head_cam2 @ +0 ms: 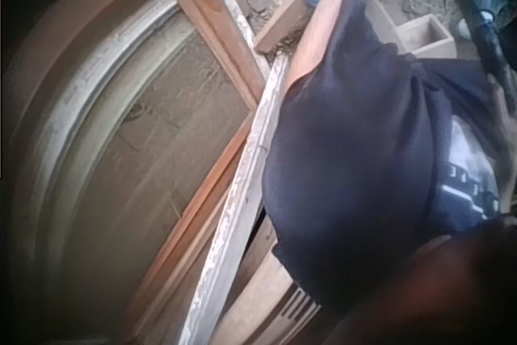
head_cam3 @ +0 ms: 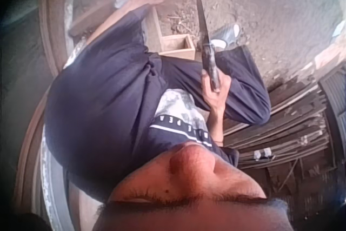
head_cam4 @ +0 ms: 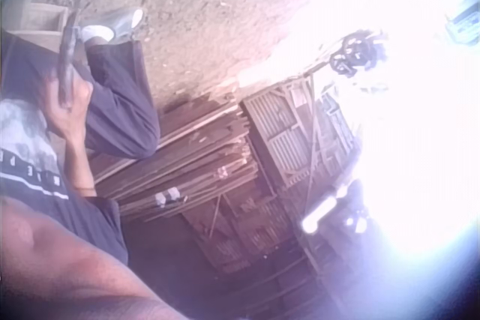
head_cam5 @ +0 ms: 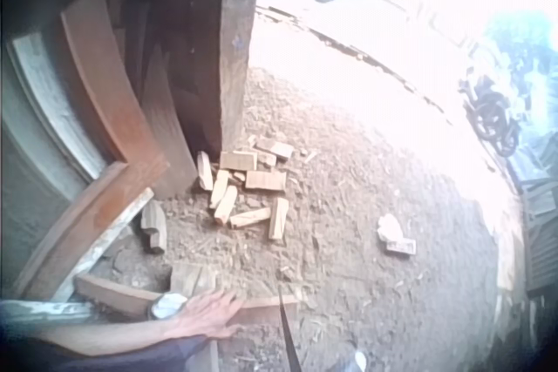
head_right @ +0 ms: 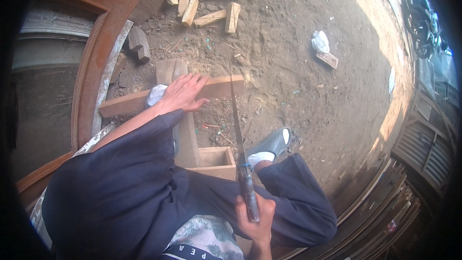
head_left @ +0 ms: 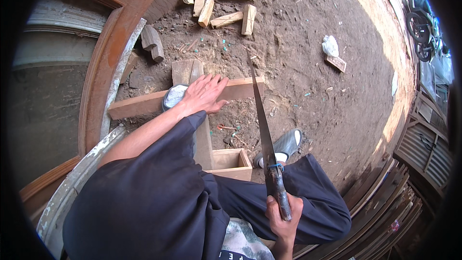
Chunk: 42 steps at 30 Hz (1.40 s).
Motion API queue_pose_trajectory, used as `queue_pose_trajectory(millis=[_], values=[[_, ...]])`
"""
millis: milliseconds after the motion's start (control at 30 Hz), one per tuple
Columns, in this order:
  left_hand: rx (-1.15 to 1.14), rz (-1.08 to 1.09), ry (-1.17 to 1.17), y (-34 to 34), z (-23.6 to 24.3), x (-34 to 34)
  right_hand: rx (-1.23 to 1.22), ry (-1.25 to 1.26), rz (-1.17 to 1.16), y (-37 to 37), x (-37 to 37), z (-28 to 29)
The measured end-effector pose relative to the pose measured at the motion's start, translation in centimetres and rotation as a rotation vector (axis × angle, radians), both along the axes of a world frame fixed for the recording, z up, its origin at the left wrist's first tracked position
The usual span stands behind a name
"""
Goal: The person sits on the ground and uses a hand saw to cut a small wooden plank resting on a larger wooden frame. The person holds the wood with the left hand and saws with the right hand, producing sawdust as the cut progresses.
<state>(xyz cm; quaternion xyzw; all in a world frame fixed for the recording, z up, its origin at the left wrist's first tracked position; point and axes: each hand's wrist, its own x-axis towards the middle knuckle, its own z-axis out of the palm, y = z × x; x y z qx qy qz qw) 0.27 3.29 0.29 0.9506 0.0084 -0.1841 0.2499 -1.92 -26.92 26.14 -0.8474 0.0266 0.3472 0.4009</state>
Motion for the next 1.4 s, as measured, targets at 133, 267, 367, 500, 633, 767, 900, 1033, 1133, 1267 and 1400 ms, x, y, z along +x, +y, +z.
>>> queue_pose_trajectory(millis=[133,267,367,500,633,767,900,1033,1133,1267,1400], values=[[0.099,0.004,-0.134,-0.1,-0.2,0.0,-0.043,0.014,0.012,0.3,0.1,1.8],[0.144,-0.019,-0.159,-0.3,-0.6,0.2,-0.089,0.015,0.056,1.2,-0.1,2.7],[0.129,-0.012,-0.152,-0.3,-0.5,0.2,-0.088,0.040,0.035,2.0,-0.1,3.3],[0.136,0.008,-0.144,-0.3,0.0,0.1,-0.102,0.062,0.048,1.3,-0.2,3.7],[0.145,0.008,-0.170,-0.5,-0.4,-0.1,-0.116,0.063,0.080,1.9,0.2,4.2],[0.146,0.002,-0.156,-0.6,-0.4,0.0,-0.126,0.058,0.093,3.0,0.6,4.4],[0.131,0.008,-0.148,-0.8,-1.0,-0.2,-0.169,0.099,0.132,3.2,1.6,4.8],[0.163,0.013,-0.206,-1.0,-1.6,-0.4,-0.146,0.155,0.058,2.9,1.8,4.5],[0.174,-0.002,-0.155,-1.0,-1.1,-0.1,-0.138,0.181,0.029,3.0,2.0,4.7],[0.153,0.019,-0.140,-0.9,-0.8,0.0,-0.141,0.197,-0.004,2.6,1.8,5.2],[0.184,0.002,-0.149,-1.0,-0.1,-0.2,-0.152,0.206,-0.044,2.1,1.0,5.5]])
